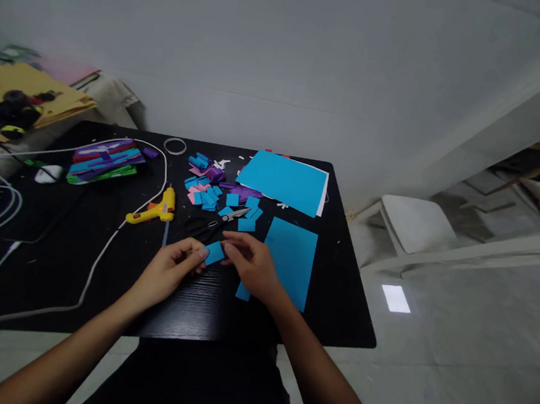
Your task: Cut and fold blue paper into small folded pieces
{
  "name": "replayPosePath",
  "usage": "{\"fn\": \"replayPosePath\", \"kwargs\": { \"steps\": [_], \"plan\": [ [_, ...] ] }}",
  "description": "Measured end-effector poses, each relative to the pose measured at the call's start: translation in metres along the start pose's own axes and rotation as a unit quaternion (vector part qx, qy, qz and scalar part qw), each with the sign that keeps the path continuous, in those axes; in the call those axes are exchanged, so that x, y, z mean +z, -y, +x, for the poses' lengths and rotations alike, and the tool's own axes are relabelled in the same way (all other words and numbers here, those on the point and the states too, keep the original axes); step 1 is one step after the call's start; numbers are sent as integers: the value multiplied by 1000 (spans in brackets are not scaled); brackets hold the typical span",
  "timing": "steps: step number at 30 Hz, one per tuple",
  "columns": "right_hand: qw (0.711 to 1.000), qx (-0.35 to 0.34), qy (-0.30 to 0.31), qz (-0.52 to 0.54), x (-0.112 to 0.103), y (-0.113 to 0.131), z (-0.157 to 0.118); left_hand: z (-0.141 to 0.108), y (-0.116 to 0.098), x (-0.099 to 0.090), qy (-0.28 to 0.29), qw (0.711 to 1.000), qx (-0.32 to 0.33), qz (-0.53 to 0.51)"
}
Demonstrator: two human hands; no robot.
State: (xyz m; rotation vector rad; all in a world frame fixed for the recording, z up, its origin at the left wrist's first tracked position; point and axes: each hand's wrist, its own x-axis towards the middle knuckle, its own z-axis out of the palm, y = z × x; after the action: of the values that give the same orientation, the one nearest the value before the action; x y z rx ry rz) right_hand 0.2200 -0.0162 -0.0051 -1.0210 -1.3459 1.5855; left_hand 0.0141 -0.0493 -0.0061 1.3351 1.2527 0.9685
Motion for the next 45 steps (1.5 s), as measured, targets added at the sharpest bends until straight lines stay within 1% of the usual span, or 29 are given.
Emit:
{"fn": "replayPosePath", "kwargs": {
  "steps": [4,6,9,12,14,17,23,26,31,37,40,41,44,45],
  "plan": [
    [998,58,17,15,4,0,-1,-1,0,1,-15,999,21,43],
    [996,78,43,13,7,0,-1,-2,-1,2,-18,998,34,59],
    [991,100,86,18,11,-1,-2,-3,-4,1,-7,996,57,69],
    [988,116,91,35,11,-4,-1,-3,-7,-1,2,993,77,87],
    [988,122,84,36,7,-5,-1,-3,-8,-4,-6,991,85,106],
    [992,111,61,29,-2,-5,0,-4,-7,-9,-21,989,83,122],
    [996,82,3,27,-17,8,0,-3,-3,-11,-38,991,66,110],
    [997,69,-12,36,-16,11,-1,-4,-4,-10,-37,992,59,105],
    [997,56,-17,59,-14,13,-3,-8,-1,-11,-33,993,46,102],
    [986,37,-56,154,-18,18,0,-12,6,-14,-17,996,18,83],
    [987,41,-68,141,-13,11,0,-13,7,-13,-10,997,14,74],
    [990,48,-54,121,-9,8,-1,-13,7,-12,-7,997,15,77],
    [994,93,42,50,5,-3,-6,-13,6,-11,9,994,31,101],
    [993,96,64,24,9,-5,-7,-13,6,-10,21,993,38,111]
  ]
}}
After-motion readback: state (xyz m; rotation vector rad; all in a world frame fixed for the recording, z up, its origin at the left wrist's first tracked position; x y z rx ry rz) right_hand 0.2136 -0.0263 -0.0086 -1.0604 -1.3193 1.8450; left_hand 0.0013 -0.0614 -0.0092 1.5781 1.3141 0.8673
